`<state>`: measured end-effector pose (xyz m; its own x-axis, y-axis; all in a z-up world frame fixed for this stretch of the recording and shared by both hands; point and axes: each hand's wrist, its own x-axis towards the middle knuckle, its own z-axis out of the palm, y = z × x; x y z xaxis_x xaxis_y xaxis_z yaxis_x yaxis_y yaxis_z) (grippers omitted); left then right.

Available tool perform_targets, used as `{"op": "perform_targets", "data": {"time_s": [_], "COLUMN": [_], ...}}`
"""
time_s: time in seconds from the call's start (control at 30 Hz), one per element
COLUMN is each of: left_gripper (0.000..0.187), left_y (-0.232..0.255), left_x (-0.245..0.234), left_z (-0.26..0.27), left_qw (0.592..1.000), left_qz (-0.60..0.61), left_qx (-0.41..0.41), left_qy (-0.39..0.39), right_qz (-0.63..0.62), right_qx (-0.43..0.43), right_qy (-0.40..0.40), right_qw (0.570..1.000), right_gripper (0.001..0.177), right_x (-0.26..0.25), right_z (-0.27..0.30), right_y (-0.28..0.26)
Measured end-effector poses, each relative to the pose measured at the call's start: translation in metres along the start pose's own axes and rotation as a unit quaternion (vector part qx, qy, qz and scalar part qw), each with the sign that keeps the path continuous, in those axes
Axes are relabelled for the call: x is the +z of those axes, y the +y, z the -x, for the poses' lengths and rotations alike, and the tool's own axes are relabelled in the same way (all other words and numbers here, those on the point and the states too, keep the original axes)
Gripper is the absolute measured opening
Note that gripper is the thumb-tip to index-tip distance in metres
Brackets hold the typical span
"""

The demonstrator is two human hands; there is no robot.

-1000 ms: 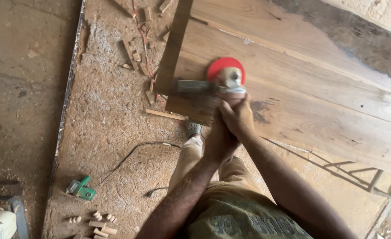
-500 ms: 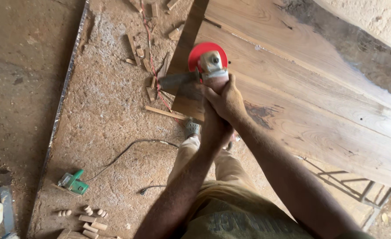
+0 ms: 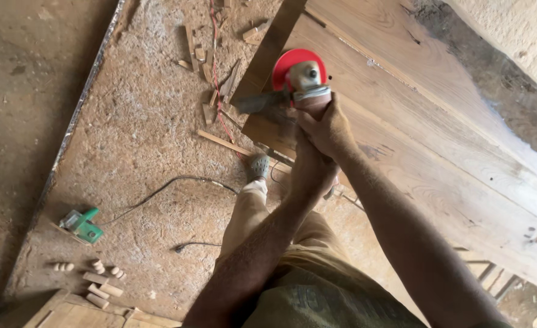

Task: The person uses a handheld angle grinder with a sanding disc to sand the surface of a large wooden plank. They move the tool across the wood in sweeping motions, occasionally pausing to wipe the surface with their hand.

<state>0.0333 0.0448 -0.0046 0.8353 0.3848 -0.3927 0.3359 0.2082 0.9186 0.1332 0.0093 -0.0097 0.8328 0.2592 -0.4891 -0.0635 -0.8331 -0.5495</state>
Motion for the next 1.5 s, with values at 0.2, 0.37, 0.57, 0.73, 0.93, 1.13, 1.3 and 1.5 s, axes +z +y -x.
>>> {"op": "perform_targets", "data": {"time_s": [0.2, 0.37, 0.57, 0.73, 0.93, 1.13, 1.3, 1.5], "left_gripper": [0.094, 0.092, 0.090, 0.081, 0.080, 0.090, 0.082, 0.089], "left_y": [-0.002, 0.002, 0.004, -0.024, -0.040, -0.026, -0.037, -0.039], "left_x": [-0.007, -0.002, 0.012, 0.041, 0.066, 0.088, 0.072, 0.021], "left_z": [0.033, 0.070, 0.096, 0.080, 0.048, 0.038, 0.065, 0.085], "left_qw": [0.995, 0.988, 0.981, 0.997, 0.998, 0.983, 0.988, 0.993], "left_qz": [0.040, 0.075, 0.094, 0.037, -0.059, -0.166, -0.137, 0.043], "left_qx": [-0.059, -0.107, -0.157, -0.055, 0.033, -0.033, -0.066, -0.044], "left_qy": [0.066, 0.083, 0.065, 0.047, 0.008, -0.066, -0.039, 0.098], "right_qz": [0.029, 0.043, 0.067, 0.019, -0.092, -0.085, -0.128, 0.039], "right_qx": [-0.027, -0.063, -0.017, 0.021, -0.025, 0.014, -0.054, 0.033], "right_qy": [-0.071, -0.077, -0.119, -0.081, 0.028, 0.085, 0.009, -0.127], "right_qw": [0.997, 0.994, 0.991, 0.996, 0.995, 0.993, 0.990, 0.991], "right_gripper": [0.087, 0.084, 0.090, 0.087, 0.071, 0.047, 0.055, 0.092], "right_x": [0.022, 0.025, 0.018, 0.010, -0.006, -0.049, -0.020, 0.025], "right_z": [0.027, 0.056, 0.078, 0.055, 0.013, 0.021, 0.040, 0.065], "right_y": [-0.009, 0.005, 0.025, 0.064, 0.109, 0.136, 0.108, 0.030]}}
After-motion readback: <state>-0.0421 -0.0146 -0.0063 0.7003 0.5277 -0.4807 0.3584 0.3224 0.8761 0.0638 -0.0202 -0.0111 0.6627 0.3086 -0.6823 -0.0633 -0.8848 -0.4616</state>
